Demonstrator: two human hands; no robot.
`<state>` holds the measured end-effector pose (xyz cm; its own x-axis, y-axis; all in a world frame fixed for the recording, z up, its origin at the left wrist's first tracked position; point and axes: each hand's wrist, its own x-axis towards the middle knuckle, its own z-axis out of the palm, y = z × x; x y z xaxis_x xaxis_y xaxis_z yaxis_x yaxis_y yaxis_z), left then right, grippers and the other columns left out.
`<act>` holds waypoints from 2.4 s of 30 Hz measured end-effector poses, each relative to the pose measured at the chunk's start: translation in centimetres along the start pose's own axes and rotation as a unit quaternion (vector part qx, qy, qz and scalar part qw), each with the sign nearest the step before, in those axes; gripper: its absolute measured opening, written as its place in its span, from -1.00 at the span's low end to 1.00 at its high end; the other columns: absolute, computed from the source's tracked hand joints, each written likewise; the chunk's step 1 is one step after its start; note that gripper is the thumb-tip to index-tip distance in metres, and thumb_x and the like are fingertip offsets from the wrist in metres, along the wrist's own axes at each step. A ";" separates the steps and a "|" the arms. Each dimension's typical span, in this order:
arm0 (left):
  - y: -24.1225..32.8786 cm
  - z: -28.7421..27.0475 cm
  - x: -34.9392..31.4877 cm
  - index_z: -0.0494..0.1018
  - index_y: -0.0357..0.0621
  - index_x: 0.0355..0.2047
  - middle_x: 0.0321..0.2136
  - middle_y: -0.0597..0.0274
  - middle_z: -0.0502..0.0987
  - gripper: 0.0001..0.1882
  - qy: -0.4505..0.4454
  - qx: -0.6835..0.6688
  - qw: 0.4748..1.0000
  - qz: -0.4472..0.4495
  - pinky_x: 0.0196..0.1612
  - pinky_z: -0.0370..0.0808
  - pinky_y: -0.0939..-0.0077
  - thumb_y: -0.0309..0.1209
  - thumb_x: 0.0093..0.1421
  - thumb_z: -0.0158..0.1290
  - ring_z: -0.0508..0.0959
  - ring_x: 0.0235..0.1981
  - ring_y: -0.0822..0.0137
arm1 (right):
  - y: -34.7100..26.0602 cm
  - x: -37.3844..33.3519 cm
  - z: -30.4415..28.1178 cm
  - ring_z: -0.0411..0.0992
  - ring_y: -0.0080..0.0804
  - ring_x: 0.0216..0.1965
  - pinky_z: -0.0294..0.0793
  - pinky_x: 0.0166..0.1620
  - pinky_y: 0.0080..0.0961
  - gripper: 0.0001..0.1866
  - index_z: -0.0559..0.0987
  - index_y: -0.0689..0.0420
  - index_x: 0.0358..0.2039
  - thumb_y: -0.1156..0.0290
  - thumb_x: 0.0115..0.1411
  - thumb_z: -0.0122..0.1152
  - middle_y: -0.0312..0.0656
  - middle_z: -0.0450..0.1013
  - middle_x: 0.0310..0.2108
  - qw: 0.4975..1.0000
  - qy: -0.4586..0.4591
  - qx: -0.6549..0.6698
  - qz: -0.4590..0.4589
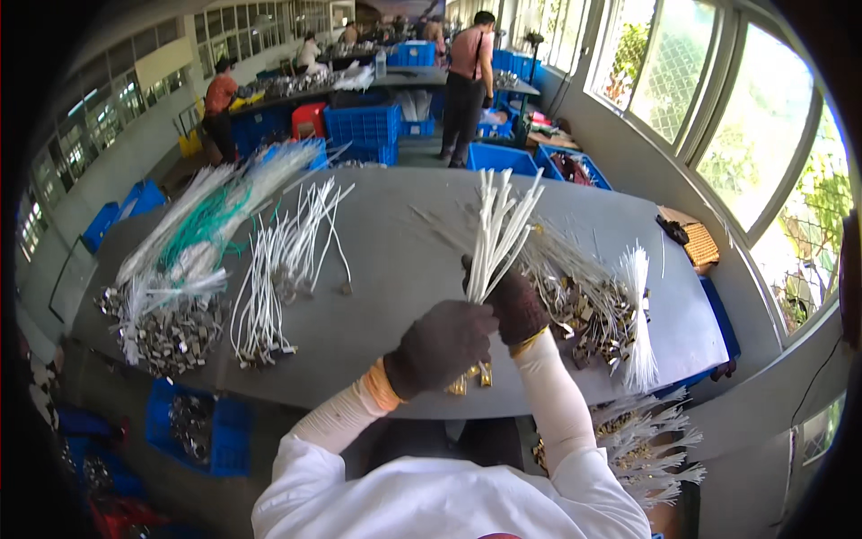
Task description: Sorting and bundling groups of white electronic wires with gold connectors into organized piles.
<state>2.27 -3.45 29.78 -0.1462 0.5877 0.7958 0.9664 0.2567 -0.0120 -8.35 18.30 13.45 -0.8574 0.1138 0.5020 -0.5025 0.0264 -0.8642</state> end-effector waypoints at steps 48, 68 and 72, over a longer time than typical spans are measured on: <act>-0.3 1.1 -2.9 0.43 -0.15 -0.10 -0.23 0.04 0.55 -0.62 0.145 -0.078 0.954 -0.250 -0.15 0.57 0.26 -0.66 0.06 0.19 0.60 -0.21 0.01 | -18.3 -2.8 3.5 0.49 -0.20 -0.32 0.46 -0.14 -0.32 -0.88 0.64 -0.06 -0.35 0.33 0.04 0.30 -0.25 0.52 -0.42 0.826 -0.155 -0.503 -0.201; -0.3 1.7 -4.1 0.50 -0.15 -0.26 -0.27 0.11 0.57 -0.80 0.181 -0.066 0.946 -0.262 -0.20 0.57 0.27 -0.58 0.08 0.20 0.60 -0.27 0.04 | -19.7 -3.1 5.6 0.41 -0.26 -0.49 0.40 -0.35 -0.30 -0.92 0.65 0.00 -0.38 0.47 0.07 0.28 -0.28 0.42 -0.55 0.911 -0.067 -0.353 -0.204; -0.5 1.7 -4.3 0.50 -0.14 -0.24 -0.25 0.09 0.58 -0.76 0.180 -0.050 0.949 -0.253 -0.19 0.58 0.27 -0.58 0.06 0.23 0.60 -0.26 0.05 | -19.5 -3.1 4.2 0.35 -0.23 -0.49 0.32 -0.38 -0.25 -0.55 0.61 0.03 -0.13 0.54 -0.13 0.39 -0.29 0.34 -0.54 0.787 -0.129 -0.495 -0.345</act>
<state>2.09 -4.75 25.33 -0.5323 0.1038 0.8402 0.8099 0.3514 0.4697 3.65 13.31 28.92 -0.4772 -0.4679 0.7439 -0.6340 0.7694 0.0771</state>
